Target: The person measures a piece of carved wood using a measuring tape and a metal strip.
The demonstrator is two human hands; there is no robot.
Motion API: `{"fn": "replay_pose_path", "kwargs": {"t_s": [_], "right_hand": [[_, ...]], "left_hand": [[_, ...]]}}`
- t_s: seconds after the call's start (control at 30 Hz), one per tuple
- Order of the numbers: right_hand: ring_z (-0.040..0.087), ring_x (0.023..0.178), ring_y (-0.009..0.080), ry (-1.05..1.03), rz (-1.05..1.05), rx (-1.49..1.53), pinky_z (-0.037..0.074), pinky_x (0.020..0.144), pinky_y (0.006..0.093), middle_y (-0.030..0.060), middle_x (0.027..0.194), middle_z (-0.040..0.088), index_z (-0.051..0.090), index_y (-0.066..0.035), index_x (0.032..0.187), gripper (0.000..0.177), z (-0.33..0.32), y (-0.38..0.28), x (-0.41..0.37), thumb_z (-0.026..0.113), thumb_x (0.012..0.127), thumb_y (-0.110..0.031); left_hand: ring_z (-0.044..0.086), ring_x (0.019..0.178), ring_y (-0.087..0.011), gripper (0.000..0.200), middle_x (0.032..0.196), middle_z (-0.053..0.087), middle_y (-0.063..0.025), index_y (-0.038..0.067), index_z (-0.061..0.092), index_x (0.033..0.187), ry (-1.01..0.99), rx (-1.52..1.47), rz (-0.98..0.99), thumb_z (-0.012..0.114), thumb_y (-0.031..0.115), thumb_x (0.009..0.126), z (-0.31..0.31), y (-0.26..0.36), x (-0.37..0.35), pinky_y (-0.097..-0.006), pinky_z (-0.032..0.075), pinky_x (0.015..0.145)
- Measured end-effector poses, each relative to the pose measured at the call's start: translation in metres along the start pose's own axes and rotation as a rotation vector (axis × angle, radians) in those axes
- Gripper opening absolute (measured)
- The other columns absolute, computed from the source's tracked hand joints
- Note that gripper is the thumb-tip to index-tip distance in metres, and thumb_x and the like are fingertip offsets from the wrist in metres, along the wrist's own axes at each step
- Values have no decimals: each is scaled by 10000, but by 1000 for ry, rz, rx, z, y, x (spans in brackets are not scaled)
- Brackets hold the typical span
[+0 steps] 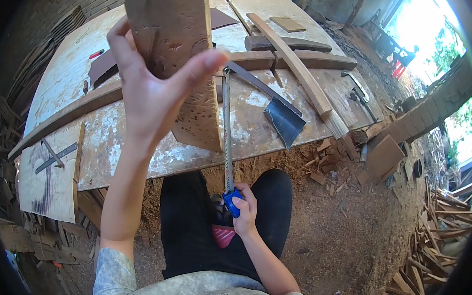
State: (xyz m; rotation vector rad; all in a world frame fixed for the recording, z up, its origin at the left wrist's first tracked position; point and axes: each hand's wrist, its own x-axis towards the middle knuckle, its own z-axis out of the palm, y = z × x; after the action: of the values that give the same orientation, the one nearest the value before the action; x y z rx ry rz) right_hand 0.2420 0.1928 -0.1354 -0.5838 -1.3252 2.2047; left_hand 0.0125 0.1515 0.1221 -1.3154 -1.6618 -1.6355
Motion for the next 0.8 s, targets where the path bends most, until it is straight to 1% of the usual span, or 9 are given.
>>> {"fn": "replay_pose_path", "kwargs": {"t_s": [0.07,0.13,0.2,0.27,0.3,0.37,0.4,0.57,0.8], "right_hand": [[648,783,178,18,-3,16,443,614,263,116,929,634,554,-17,1147,471,1,3,-1,612,844,-373],[650,789,180,25,-5,31,446,619,265,116,942,632,549,-15,1158,480,1,6,-1,615,842,-370],[650,793,181,28,-9,43,452,626,266,115,954,630,544,-13,1170,489,1,8,-1,618,839,-366],[651,797,181,36,-34,32,465,641,269,113,961,630,542,-9,1175,494,2,9,-2,621,837,-361],[651,798,181,41,-45,25,472,649,271,113,964,629,541,-7,1177,497,2,10,-3,622,836,-358],[657,820,162,-4,-70,45,507,739,276,114,947,658,535,20,1208,457,-3,16,-5,621,881,-287],[660,831,152,-26,-82,55,524,784,279,115,939,672,533,34,1223,437,-4,17,-6,620,903,-251],[661,841,149,-30,-79,88,532,795,278,113,945,676,531,30,1221,443,-2,17,-10,622,904,-265],[671,882,159,-24,-84,103,543,832,299,117,977,674,533,31,1219,454,-3,23,-15,633,900,-276]], "left_hand": [[544,1280,-272,1097,1376,467,-215,-48,280,1446,-27,181,49,944,441,722,-4,5,-10,-400,479,1073],[521,1334,-301,1241,1426,422,-240,-56,221,1486,-5,275,121,986,474,665,-3,10,-18,-425,468,1107],[418,1405,-322,1352,1466,361,-243,-66,135,1538,47,306,234,992,480,647,-1,11,-22,-447,374,1172],[364,1439,-339,1426,1492,324,-242,-70,82,1572,42,382,248,997,486,631,-1,18,-26,-457,321,1207],[362,1436,-345,1444,1497,316,-240,-69,71,1580,11,445,204,998,489,624,-3,27,-28,-456,315,1210],[362,1432,-348,1457,1510,301,-236,-62,64,1590,4,451,120,1001,485,618,-4,33,-31,-452,316,1209],[364,1430,-345,1451,1516,295,-232,-56,67,1591,27,393,81,1002,476,618,-2,34,-32,-448,322,1205],[373,1429,-333,1431,1509,314,-228,-36,65,1591,85,296,160,1014,416,620,0,24,-27,-426,342,1193],[438,1379,-310,1332,1462,386,-218,-31,100,1560,133,214,45,1001,333,650,13,43,-27,-403,365,1172]]}}
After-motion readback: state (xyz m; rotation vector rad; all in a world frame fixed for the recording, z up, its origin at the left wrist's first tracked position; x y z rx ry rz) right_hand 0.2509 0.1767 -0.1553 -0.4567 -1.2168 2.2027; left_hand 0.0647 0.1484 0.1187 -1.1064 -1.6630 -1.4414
